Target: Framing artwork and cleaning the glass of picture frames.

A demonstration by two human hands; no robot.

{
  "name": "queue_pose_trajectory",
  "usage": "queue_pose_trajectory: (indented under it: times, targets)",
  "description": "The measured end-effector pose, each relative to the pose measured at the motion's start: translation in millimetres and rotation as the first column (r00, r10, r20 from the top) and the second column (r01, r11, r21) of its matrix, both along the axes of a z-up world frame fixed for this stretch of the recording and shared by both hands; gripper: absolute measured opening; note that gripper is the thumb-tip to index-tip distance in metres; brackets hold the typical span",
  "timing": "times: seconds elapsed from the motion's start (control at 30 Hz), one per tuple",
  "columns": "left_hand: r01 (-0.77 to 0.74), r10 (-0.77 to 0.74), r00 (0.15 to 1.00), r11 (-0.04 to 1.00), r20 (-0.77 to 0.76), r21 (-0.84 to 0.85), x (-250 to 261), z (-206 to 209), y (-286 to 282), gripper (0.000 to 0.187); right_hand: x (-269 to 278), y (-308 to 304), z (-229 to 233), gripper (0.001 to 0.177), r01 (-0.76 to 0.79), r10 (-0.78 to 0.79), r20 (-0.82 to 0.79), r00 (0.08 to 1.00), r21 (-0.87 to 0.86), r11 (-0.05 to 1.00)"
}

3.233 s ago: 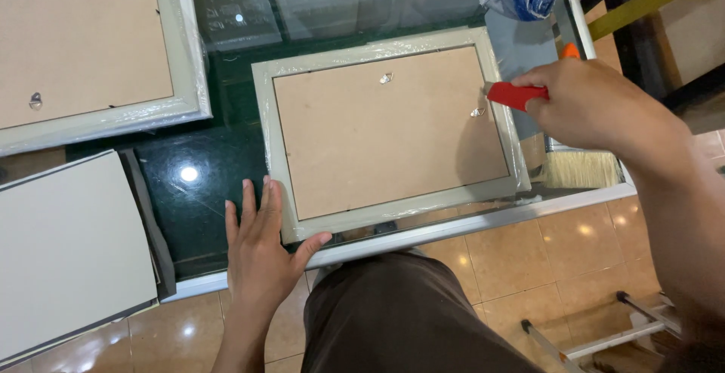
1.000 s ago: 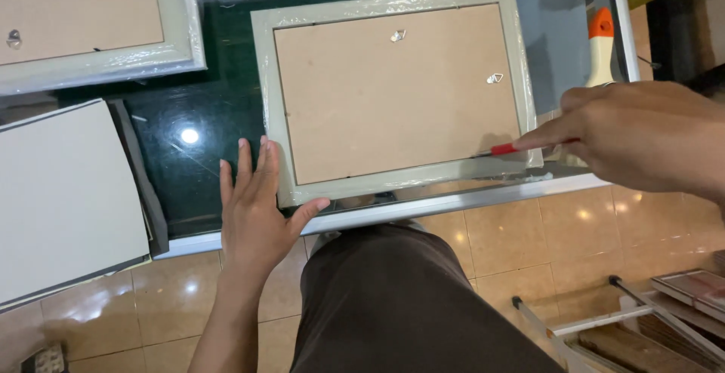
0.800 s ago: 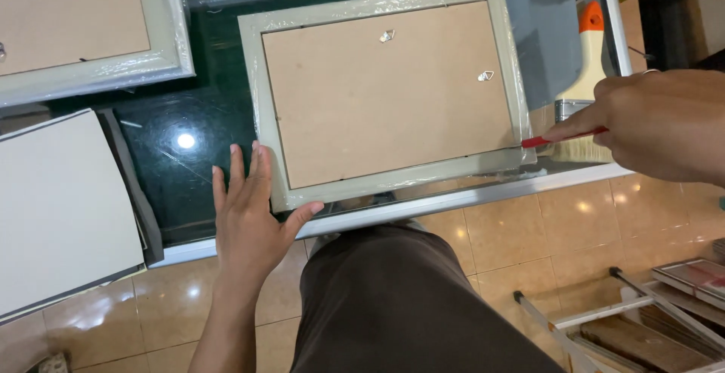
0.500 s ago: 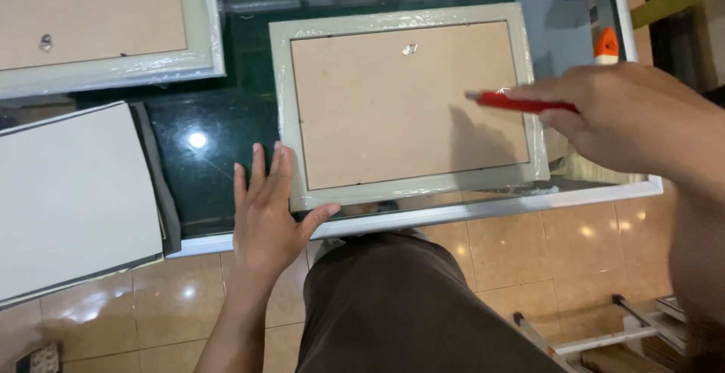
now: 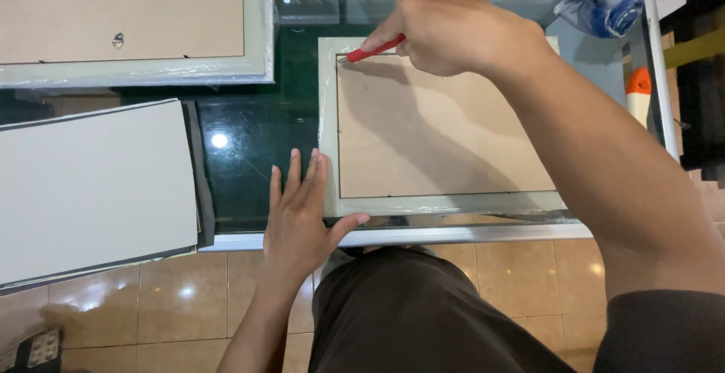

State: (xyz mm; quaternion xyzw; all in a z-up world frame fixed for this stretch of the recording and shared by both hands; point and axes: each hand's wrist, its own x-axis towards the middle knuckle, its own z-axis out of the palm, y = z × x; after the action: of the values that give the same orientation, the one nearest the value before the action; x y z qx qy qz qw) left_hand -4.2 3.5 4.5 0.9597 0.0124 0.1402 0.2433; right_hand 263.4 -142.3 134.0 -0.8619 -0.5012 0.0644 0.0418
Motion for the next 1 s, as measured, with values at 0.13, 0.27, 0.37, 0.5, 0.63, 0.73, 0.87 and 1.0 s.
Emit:
queue_pose_trajectory:
  times: [0.13,0.27,0.37,0.5,0.63,0.73,0.87,1.0]
  targets:
    - [0.002,-0.002,1.000,1.000,0.003,0.003,1,-1,-1,0.106,6,2,2,0.063,0.022,-0.023,-0.066,0.998,-0.025,0.999]
    - [0.004,-0.004,1.000,1.000,-0.006,0.002,1,1,-1,0.107,17,-36,7,0.058,0.033,-0.035,-0.045,0.998,-0.052,0.998]
    - [0.010,-0.010,1.000,1.000,-0.008,-0.008,2,0,-2,0.108,23,-81,14,0.057,0.223,-0.237,-0.040,0.971,-0.211,0.952]
    - [-0.005,0.005,0.999,1.000,-0.036,0.011,5,-3,-3,0.108,38,-153,8,0.040,0.441,-0.444,0.058,0.894,-0.286,0.851]
    - [-0.016,0.017,0.999,1.000,-0.047,0.013,4,-3,-4,0.107,55,-215,-14,0.040,0.572,-0.560,0.150,0.815,-0.358,0.738]
    - [-0.023,0.024,0.997,1.000,-0.073,0.016,5,-3,-4,0.108,51,-227,-16,0.040,0.616,-0.599,0.166,0.783,-0.338,0.712]
    - [-0.023,0.026,0.995,0.999,-0.098,0.035,6,-4,-4,0.109,32,-219,-17,0.046,0.666,-0.660,0.134,0.739,-0.290,0.687]
    - [-0.017,0.020,0.996,0.999,-0.085,0.037,5,-3,-5,0.109,6,-215,-20,0.045,0.687,-0.690,0.046,0.722,-0.167,0.707]
